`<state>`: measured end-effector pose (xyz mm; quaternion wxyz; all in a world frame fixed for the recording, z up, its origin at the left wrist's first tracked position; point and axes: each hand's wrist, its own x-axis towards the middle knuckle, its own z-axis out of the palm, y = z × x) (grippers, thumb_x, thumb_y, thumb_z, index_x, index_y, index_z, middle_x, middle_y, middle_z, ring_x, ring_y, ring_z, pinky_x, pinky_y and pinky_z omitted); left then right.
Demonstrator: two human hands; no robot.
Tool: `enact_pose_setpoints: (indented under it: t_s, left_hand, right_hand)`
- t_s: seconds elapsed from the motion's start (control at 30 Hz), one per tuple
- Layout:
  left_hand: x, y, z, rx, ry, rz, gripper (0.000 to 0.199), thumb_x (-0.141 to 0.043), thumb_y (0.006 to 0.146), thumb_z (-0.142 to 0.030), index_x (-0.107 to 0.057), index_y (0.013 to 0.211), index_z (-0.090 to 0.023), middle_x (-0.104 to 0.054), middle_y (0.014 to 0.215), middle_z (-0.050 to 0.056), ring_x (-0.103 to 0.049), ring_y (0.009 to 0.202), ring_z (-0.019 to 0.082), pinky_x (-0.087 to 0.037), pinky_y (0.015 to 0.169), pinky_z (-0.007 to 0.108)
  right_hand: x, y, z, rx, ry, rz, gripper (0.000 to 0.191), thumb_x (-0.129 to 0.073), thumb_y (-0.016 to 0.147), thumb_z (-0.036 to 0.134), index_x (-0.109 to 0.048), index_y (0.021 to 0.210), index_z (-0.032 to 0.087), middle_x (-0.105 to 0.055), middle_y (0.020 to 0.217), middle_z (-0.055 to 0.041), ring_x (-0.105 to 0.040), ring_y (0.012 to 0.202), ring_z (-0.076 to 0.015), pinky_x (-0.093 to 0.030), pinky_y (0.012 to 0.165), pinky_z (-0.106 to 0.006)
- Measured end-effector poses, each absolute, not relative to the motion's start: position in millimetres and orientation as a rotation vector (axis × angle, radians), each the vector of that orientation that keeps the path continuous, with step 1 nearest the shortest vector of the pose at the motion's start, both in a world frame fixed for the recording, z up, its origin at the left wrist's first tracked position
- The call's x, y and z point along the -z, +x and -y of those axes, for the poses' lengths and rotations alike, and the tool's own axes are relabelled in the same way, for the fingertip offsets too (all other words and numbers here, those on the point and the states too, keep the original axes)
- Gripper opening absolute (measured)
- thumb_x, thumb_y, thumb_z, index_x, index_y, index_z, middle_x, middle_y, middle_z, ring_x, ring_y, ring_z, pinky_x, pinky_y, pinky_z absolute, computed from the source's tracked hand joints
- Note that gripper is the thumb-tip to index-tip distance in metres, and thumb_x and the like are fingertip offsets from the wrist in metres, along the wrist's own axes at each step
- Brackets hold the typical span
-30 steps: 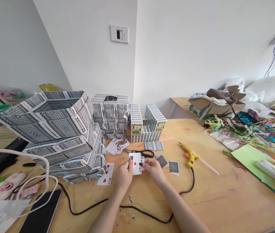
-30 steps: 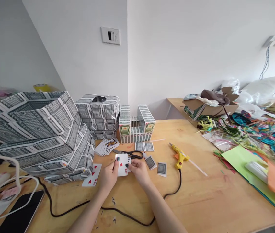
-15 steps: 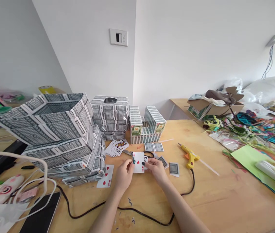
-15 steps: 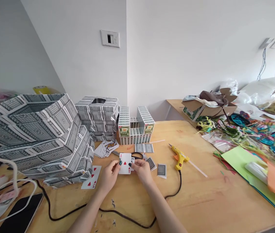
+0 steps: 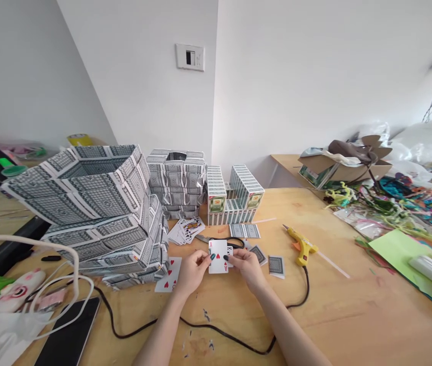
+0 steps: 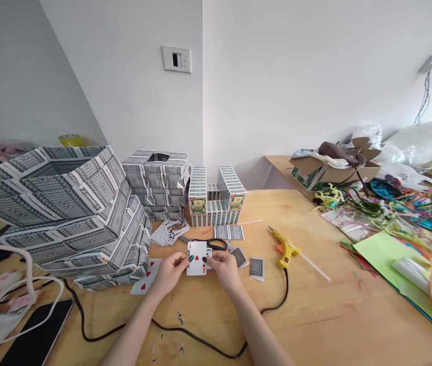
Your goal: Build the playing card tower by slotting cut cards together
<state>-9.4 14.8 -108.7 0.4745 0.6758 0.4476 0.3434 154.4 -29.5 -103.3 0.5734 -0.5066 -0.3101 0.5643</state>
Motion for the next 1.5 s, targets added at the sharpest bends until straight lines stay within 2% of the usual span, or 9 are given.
enact_pose_setpoints:
  t_s: [0.2, 0.47, 0.7, 0.87, 1.03, 1.17, 1.3, 1.4, 1.5]
  left_hand:
    - [113.2, -8.5, -13.3, -0.880, 1.704, -1.114, 0.029, -0.048, 0.076, -0.041, -0.052, 0.062, -0.016, -0.050, 0.056, -0.002, -0.045, 0.053, 0.010, -0.035, 0.051, 0.020]
    - [101.2, -3.0, -6.4, -0.921, 1.781, -1.156, 0.022, -0.045, 0.078, -0.036, -0.052, 0.068, -0.017, -0.057, 0.063, -0.001, -0.052, 0.058, 0.012, -0.038, 0.055, 0.021]
    - [101.2, 3.3, 3.6, -0.968, 2.081, -1.223, 0.015, -0.042, 0.080, -0.026, -0.048, 0.068, -0.019, -0.057, 0.069, 0.000, -0.054, 0.063, 0.012, -0.040, 0.058, 0.022]
    - [101.5, 6.9, 14.3, -0.981, 2.320, -1.148, 0.015, -0.039, 0.082, -0.021, -0.046, 0.069, -0.019, -0.054, 0.067, 0.001, -0.052, 0.066, 0.013, -0.038, 0.059, 0.023]
    - [100.3, 7.6, 19.4, -1.031, 2.386, -1.170, 0.016, -0.039, 0.083, -0.018, -0.043, 0.068, -0.019, -0.051, 0.066, 0.002, -0.049, 0.065, 0.013, -0.037, 0.058, 0.023]
    - [103.0, 5.4, 18.6, -1.050, 2.375, -1.192, 0.015, -0.040, 0.083, -0.018, -0.042, 0.068, -0.019, -0.051, 0.066, 0.001, -0.049, 0.065, 0.013, -0.037, 0.058, 0.024]
    - [103.3, 3.7, 18.2, -1.044, 2.385, -1.197, 0.016, -0.040, 0.083, -0.018, -0.042, 0.067, -0.019, -0.051, 0.066, 0.002, -0.049, 0.065, 0.013, -0.037, 0.058, 0.024]
    - [100.9, 3.2, 17.3, -1.061, 2.403, -1.182, 0.015, -0.040, 0.083, -0.018, -0.046, 0.070, -0.019, -0.052, 0.067, 0.002, -0.050, 0.066, 0.014, -0.038, 0.058, 0.024]
    - [98.4, 3.0, 16.2, -1.073, 2.434, -1.146, 0.013, -0.039, 0.083, -0.017, -0.052, 0.083, -0.019, -0.055, 0.070, 0.003, -0.052, 0.070, 0.015, -0.039, 0.060, 0.025]
  right_hand:
    - [105.5, 155.9, 29.1, -1.302, -1.186, 0.779, 0.031, -0.076, 0.050, 0.040, -0.068, 0.068, 0.017, -0.068, 0.063, -0.0041, -0.063, 0.061, -0.0219, -0.048, 0.067, -0.035]
    - [93.1, 162.2, 31.1, -1.227, -1.191, 1.086, 0.032, -0.060, 0.068, 0.044, -0.067, 0.084, 0.016, -0.069, 0.078, -0.0061, -0.064, 0.071, -0.0225, -0.049, 0.071, -0.035]
    - [106.2, 149.5, 36.4, -0.608, -1.628, 1.297, 0.026, -0.045, 0.077, 0.031, -0.065, 0.080, 0.016, -0.067, 0.066, -0.0055, -0.062, 0.059, -0.0186, -0.047, 0.055, -0.025]
    - [114.7, 136.9, 41.3, -0.204, -1.820, 1.300, 0.027, -0.041, 0.079, 0.028, -0.063, 0.089, 0.015, -0.067, 0.067, -0.0087, -0.062, 0.057, -0.0182, -0.044, 0.053, -0.023]
    - [113.2, 140.5, 37.6, -0.397, -1.642, 1.257, 0.029, -0.044, 0.078, 0.028, -0.059, 0.099, 0.015, -0.067, 0.070, -0.0048, -0.062, 0.059, -0.0155, -0.047, 0.056, -0.022]
    - [112.8, 146.3, 34.9, -0.537, -1.550, 1.266, 0.023, -0.045, 0.077, 0.029, -0.060, 0.088, 0.015, -0.067, 0.076, -0.0064, -0.063, 0.065, -0.0169, -0.049, 0.056, -0.023]
    - [113.4, 146.9, 36.0, -0.552, -1.544, 1.287, 0.020, -0.045, 0.078, 0.029, -0.059, 0.086, 0.017, -0.067, 0.075, -0.0063, -0.064, 0.067, -0.0175, -0.048, 0.056, -0.023]
    - [112.4, 146.1, 37.2, -0.519, -1.565, 1.286, 0.021, -0.044, 0.079, 0.031, -0.059, 0.083, 0.017, -0.066, 0.071, -0.0053, -0.063, 0.063, -0.0163, -0.047, 0.055, -0.022]
    - [111.2, 145.4, 37.8, -0.448, -1.604, 1.296, 0.022, -0.044, 0.079, 0.033, -0.059, 0.078, 0.016, -0.064, 0.064, -0.0038, -0.059, 0.055, -0.0145, -0.044, 0.050, -0.021]
